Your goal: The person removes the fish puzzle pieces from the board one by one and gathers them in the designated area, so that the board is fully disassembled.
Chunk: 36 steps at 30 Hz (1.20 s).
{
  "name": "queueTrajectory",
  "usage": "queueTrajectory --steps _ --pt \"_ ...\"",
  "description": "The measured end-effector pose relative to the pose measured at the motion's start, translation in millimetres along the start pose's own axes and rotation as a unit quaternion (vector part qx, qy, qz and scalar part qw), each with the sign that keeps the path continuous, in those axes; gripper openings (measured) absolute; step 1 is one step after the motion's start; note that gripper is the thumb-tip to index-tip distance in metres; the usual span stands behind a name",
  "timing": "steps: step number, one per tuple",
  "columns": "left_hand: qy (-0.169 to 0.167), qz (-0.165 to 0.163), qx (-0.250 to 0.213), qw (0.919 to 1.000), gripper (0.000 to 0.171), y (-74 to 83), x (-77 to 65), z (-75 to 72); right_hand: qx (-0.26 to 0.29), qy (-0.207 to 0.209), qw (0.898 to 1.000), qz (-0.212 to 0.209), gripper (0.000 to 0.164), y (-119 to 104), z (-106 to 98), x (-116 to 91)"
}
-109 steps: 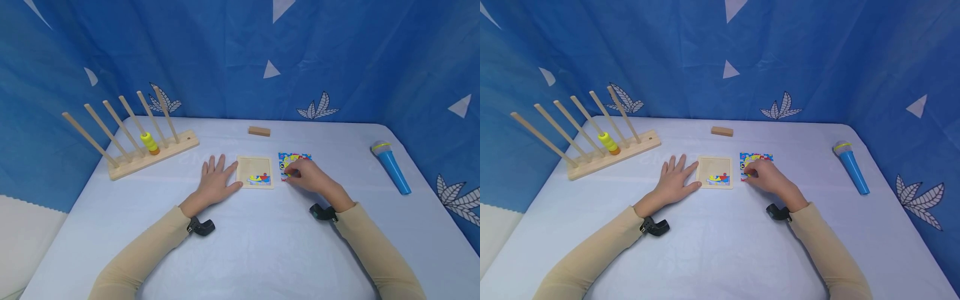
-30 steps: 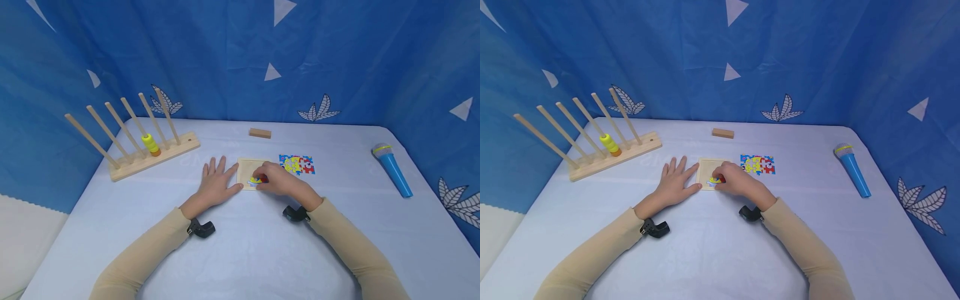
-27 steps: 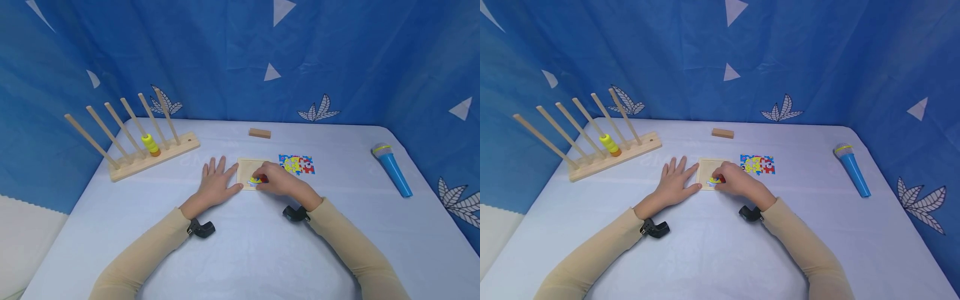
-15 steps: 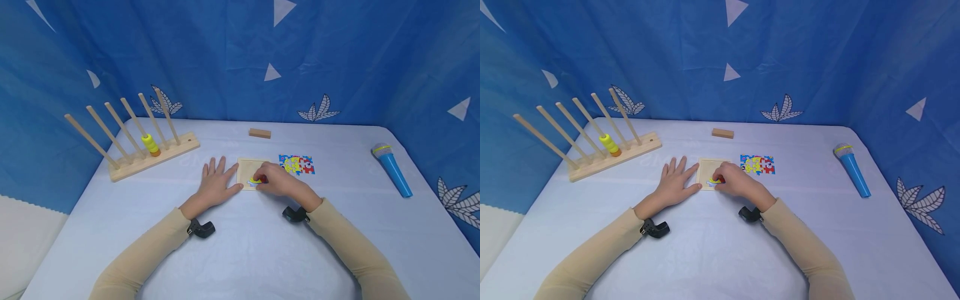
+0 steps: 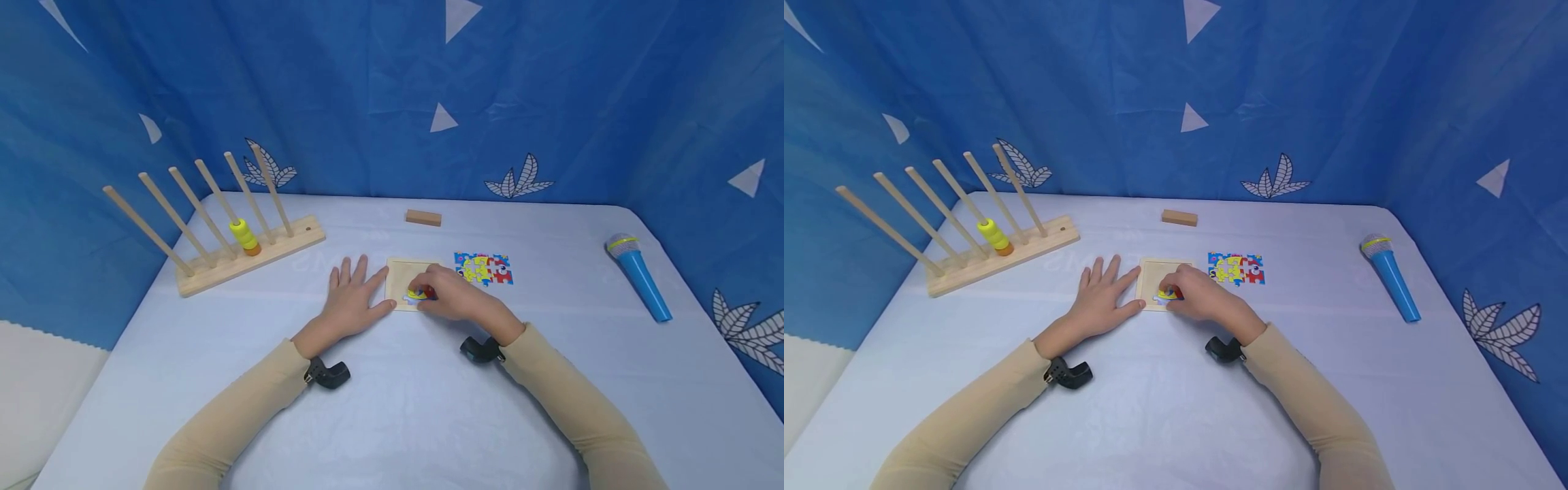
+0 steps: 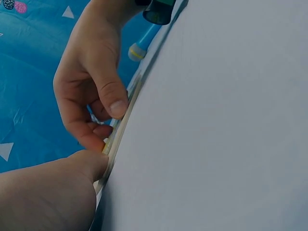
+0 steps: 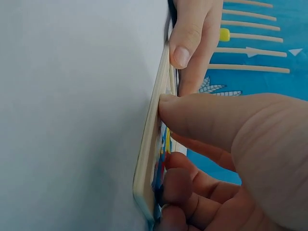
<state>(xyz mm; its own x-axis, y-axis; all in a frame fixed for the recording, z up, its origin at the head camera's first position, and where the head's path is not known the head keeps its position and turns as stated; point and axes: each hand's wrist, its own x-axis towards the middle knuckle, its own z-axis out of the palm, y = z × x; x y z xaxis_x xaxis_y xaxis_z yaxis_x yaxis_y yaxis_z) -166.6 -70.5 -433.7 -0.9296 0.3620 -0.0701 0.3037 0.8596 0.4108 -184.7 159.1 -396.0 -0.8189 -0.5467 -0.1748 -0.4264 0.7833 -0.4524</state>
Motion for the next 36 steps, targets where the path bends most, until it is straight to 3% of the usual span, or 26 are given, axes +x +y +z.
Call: queueTrajectory --steps 21,27,36 --pt "0.006 0.004 -0.003 1.0 0.072 -0.7 1.7 2.1 0.037 0.014 0.999 -0.03 0.03 4 0 0" --pt "0.007 0.003 -0.005 1.0 0.072 -0.9 0.8 1.6 0.071 0.015 0.996 -0.047 0.022 3 -6 -4" --pt "0.009 0.0 0.0 1.0 0.073 0.8 0.5 0.9 0.102 0.063 0.993 -0.006 0.02 11 -29 -17"
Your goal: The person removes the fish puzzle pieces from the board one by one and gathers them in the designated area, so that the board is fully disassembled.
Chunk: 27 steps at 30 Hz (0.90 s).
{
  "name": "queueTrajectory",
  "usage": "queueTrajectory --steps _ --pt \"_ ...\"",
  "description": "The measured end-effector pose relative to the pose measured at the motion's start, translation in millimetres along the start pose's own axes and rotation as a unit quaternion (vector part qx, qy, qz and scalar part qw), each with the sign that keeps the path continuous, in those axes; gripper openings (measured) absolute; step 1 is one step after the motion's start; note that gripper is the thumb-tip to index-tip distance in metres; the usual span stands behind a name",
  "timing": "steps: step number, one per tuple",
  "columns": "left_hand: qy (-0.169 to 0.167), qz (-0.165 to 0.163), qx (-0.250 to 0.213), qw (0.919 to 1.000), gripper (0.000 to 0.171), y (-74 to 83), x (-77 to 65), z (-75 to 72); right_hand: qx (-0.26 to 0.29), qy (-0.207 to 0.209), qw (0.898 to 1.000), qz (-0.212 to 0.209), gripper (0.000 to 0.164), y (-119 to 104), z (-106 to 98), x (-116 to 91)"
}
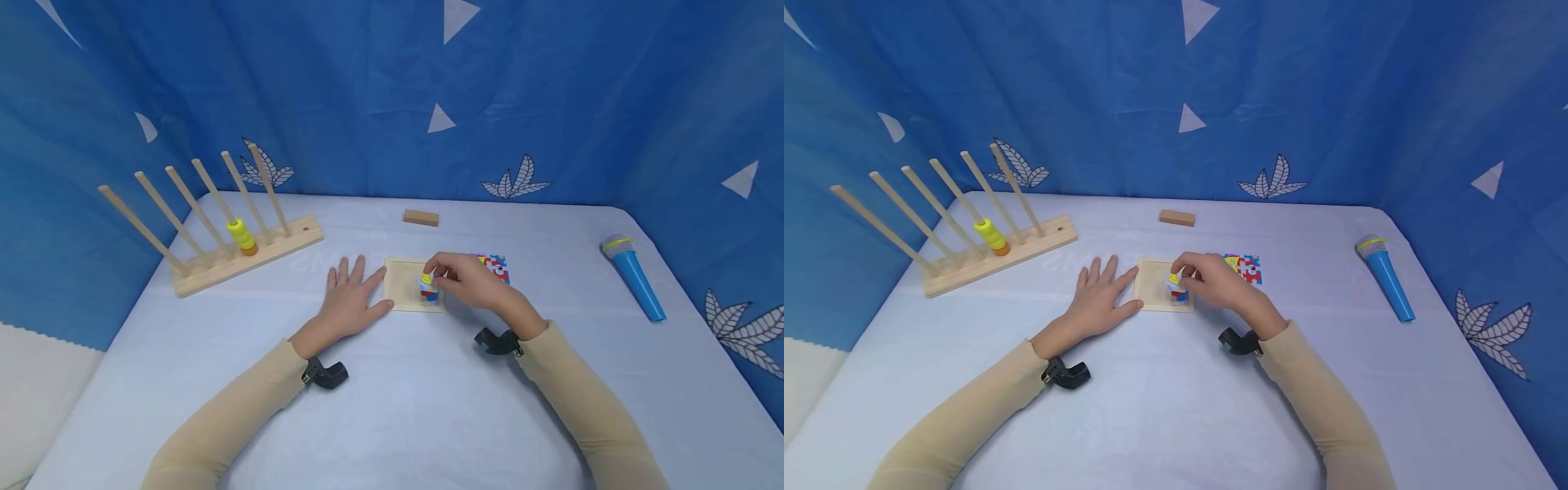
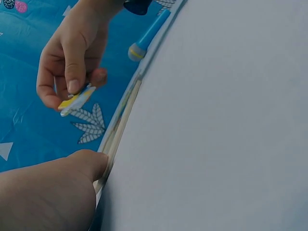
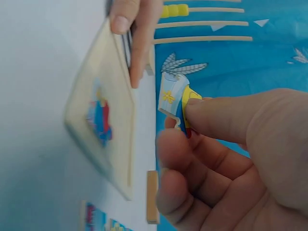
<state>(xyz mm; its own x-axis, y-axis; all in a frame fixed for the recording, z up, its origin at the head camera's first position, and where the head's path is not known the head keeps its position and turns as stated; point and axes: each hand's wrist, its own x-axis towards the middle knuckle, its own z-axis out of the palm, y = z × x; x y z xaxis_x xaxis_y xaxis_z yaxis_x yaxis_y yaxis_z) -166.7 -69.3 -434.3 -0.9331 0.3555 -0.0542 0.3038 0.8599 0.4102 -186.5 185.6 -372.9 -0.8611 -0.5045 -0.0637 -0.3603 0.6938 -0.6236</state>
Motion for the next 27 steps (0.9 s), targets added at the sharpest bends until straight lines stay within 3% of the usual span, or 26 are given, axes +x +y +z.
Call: queueTrajectory --steps 8,19,22,27 --pt "0.003 0.001 -0.005 1.0 0.073 -3.3 -0.8 0.2 -0.002 -0.003 1.0 0.008 0.02 12 0 1" --pt "0.002 0.005 -0.009 0.9999 0.073 -3.1 -0.2 2.2 -0.037 0.042 0.994 0.093 0.019 55 -37 -40" --pt "-0.002 0.002 -0.008 1.0 0.073 -3.8 -0.4 2.3 -0.038 0.036 0.992 0.111 0.017 67 -39 -48" --pt "-0.005 -0.002 -0.01 0.9999 0.073 -2.8 -0.6 2.3 -0.031 0.02 0.994 0.099 0.017 78 -34 -52"
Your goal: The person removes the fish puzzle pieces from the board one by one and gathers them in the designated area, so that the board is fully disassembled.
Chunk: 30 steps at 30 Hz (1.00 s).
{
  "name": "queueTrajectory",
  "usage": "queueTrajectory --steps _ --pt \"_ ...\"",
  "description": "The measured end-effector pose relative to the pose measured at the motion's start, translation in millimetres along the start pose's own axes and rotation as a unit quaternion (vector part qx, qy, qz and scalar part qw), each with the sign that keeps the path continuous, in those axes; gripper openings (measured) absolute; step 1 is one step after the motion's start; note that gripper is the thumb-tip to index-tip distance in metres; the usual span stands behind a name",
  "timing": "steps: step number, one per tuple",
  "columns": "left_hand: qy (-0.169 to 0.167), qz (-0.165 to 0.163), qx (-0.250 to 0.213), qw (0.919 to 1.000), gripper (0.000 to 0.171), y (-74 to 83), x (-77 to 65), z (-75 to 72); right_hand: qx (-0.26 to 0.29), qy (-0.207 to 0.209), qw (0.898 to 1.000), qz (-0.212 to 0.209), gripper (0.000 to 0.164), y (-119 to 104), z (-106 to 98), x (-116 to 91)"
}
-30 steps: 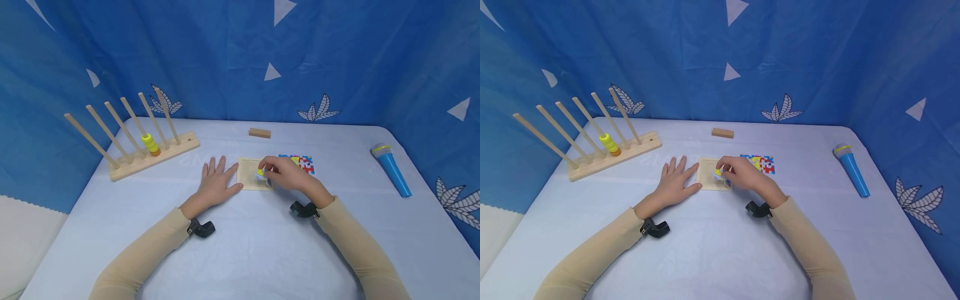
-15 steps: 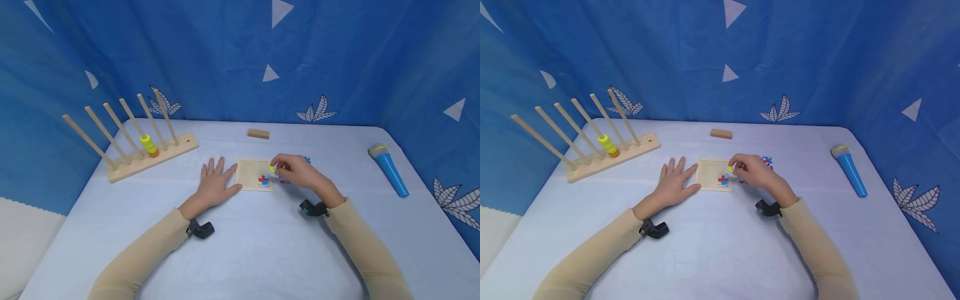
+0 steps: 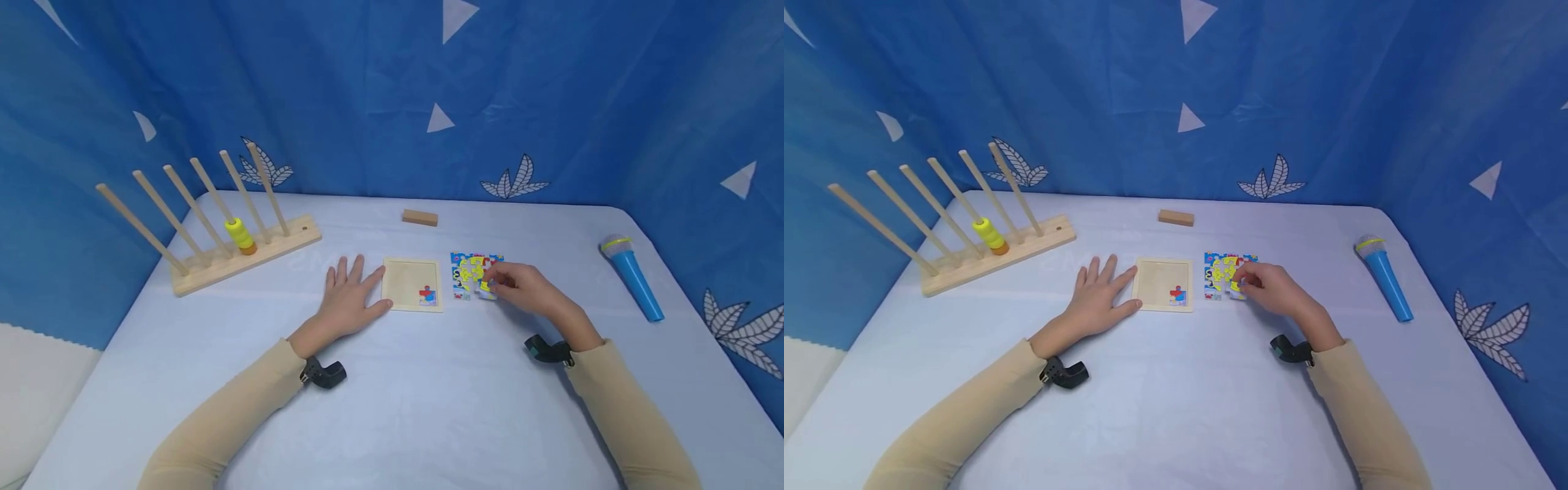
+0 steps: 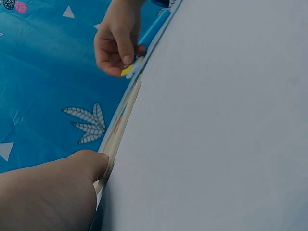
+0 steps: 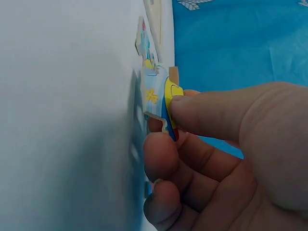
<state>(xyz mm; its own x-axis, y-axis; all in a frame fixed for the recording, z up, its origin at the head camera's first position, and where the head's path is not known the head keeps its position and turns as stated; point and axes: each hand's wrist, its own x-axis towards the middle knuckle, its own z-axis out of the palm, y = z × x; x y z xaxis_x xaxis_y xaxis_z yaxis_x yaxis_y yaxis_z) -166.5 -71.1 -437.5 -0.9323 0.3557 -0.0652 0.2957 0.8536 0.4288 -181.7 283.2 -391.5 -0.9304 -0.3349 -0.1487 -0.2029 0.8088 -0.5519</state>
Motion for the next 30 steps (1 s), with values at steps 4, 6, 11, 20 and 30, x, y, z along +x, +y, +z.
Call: queueTrajectory --steps 4,6,11,20,30 --pt "0.001 0.0 -0.001 1.0 0.073 0.2 -0.1 -0.2 -0.001 0.002 1.0 -0.009 0.017 0 6 1" --pt "0.003 0.002 -0.003 1.0 0.073 0.6 -0.3 -0.4 -0.006 0.005 1.0 -0.009 0.018 -1 7 2" --pt "0.006 0.004 -0.002 1.0 0.073 -0.1 -0.2 -0.4 -0.031 0.017 0.999 -0.011 0.018 -3 12 3" --pt "0.004 0.002 0.002 1.0 0.073 -1.8 1.3 0.8 -0.045 0.032 0.998 -0.013 0.017 -1 17 5" --pt "0.003 0.002 0.002 1.0 0.073 -1.4 0.6 0.0 -0.046 0.037 0.998 -0.009 0.019 -2 19 5"
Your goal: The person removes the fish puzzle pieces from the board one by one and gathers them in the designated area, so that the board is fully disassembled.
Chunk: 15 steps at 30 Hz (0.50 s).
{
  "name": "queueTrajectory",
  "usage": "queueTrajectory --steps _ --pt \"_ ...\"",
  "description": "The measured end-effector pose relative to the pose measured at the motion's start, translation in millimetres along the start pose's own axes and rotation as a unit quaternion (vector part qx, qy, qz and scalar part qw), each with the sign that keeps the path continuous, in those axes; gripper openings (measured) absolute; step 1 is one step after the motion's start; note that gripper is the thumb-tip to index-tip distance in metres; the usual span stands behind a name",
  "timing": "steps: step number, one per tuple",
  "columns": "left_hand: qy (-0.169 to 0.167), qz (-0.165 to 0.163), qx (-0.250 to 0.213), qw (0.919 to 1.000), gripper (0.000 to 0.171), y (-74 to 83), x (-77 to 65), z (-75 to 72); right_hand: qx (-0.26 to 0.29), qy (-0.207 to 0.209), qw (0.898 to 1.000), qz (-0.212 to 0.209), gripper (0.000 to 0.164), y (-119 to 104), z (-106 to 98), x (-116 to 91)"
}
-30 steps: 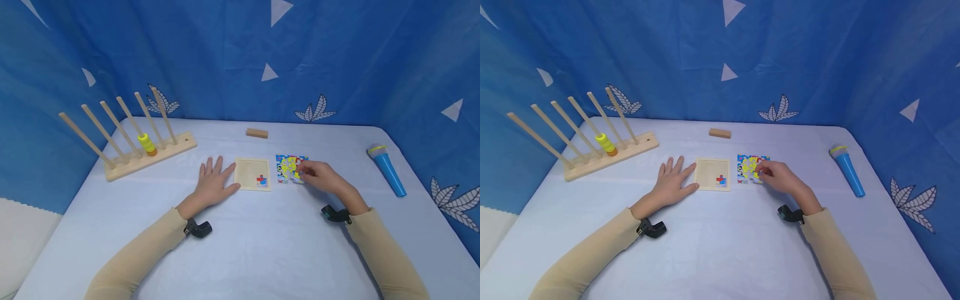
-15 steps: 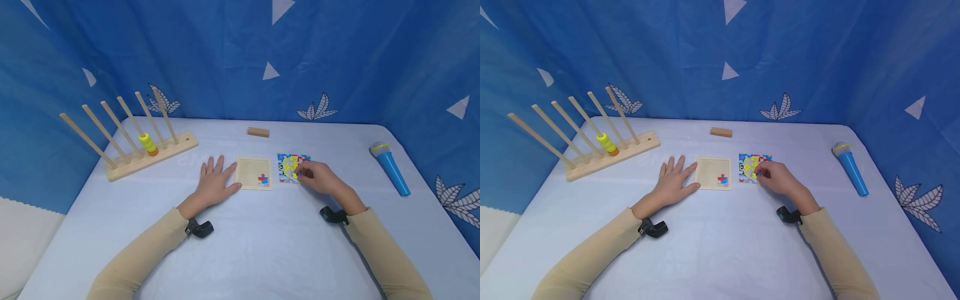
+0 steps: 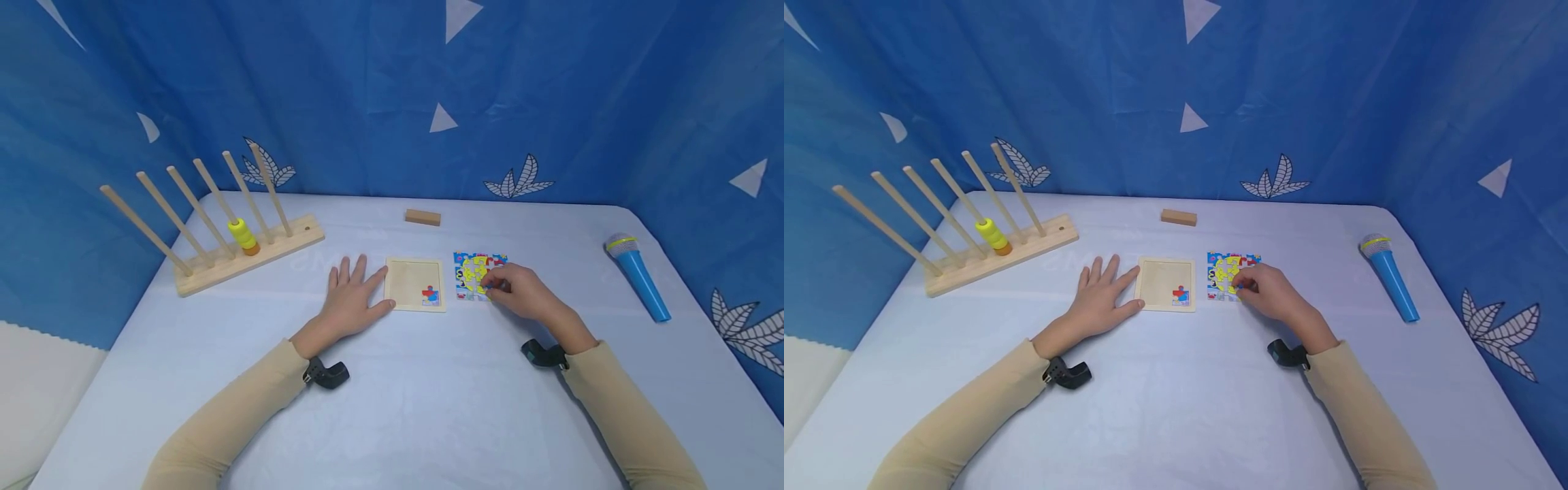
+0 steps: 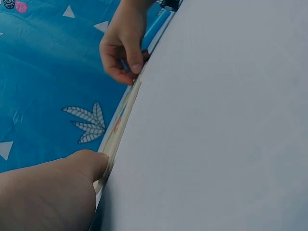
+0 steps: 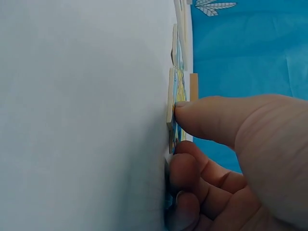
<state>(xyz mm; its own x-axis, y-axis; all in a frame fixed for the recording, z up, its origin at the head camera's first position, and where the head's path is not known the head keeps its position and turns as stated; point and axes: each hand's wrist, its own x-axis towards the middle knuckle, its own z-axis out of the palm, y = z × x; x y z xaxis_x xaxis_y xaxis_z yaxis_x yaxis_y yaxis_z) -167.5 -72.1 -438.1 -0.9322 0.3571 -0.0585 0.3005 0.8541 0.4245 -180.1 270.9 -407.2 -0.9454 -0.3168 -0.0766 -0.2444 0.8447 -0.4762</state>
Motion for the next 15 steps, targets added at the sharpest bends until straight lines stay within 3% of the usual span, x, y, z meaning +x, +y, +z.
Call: queueTrajectory --steps 15 --pt "-0.003 -0.002 -0.004 1.0 0.073 2.1 -1.0 -1.7 0.011 0.004 1.0 0.002 0.015 3.6 -0.2 0.6"
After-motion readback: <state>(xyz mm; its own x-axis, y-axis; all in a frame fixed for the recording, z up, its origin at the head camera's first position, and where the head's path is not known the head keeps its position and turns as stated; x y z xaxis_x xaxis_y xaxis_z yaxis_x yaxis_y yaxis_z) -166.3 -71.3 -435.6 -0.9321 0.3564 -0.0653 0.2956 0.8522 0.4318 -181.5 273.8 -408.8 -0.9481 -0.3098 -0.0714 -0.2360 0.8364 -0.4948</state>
